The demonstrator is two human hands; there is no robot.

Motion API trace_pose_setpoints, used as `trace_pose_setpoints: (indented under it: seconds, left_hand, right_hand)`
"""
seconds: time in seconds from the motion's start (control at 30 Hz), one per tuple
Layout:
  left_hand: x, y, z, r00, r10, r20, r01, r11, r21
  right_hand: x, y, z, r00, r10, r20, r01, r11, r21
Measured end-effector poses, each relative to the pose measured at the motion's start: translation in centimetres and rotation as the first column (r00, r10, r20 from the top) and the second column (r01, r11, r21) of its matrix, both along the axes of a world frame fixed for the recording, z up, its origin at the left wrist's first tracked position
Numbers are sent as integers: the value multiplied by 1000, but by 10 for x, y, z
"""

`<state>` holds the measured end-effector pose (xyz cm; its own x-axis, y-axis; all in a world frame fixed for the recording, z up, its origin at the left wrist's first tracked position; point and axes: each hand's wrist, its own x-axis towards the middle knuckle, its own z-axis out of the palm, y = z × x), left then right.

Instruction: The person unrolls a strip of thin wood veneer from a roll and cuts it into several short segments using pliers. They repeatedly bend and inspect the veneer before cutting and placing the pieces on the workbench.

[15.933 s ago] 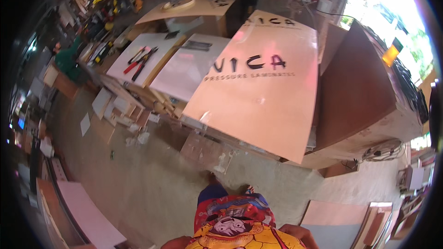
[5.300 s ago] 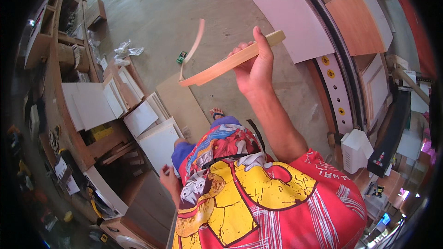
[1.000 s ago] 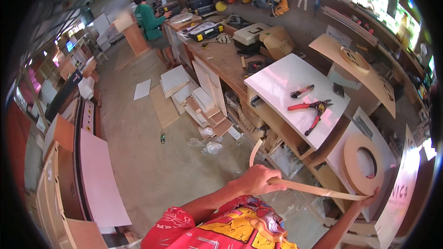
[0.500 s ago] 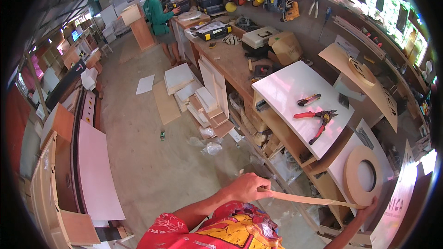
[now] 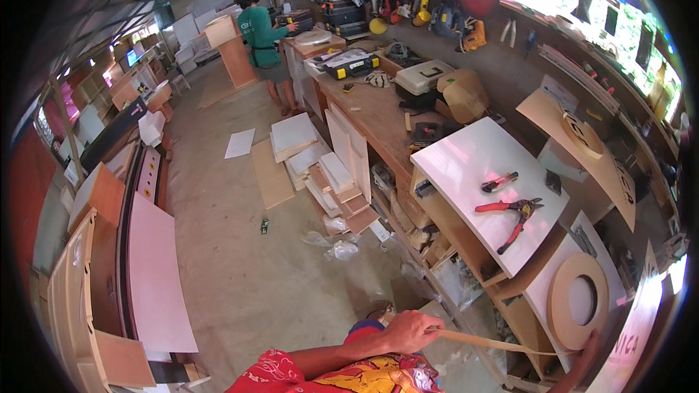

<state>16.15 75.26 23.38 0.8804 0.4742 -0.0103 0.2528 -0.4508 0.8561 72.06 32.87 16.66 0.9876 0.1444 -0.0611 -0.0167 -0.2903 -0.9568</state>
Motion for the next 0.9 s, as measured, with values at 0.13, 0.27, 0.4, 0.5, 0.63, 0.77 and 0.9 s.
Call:
trace_pose_setpoints:
  seconds: [0.13,0.27,0.4,0.5,0.63,0.77,0.9]
  left_hand:
    - [7,7,14,997,-8,73,8,1000,2]
    - [12,7,21,989,-9,146,12,1000,-23]
    - [17,-2,19,978,-81,192,79,997,17]
    - [21,-7,17,979,-148,139,144,989,36]
    - [19,-6,17,973,-184,141,172,981,90]
    - [11,-2,17,976,-172,132,162,983,81]
    - [7,-1,15,978,-205,42,200,975,100]
  right_hand:
    - [33,-1,16,979,77,188,69,745,-664]
    - [9,23,59,952,211,221,88,504,-859]
    - [-104,112,98,710,125,693,293,842,-452]
    - [-218,182,115,772,520,366,-343,825,-449]
    - [-328,232,134,314,947,65,-761,292,-579]
    - [-367,255,143,245,970,7,-887,227,-402]
    - [-378,260,144,322,947,1,-855,292,-428]
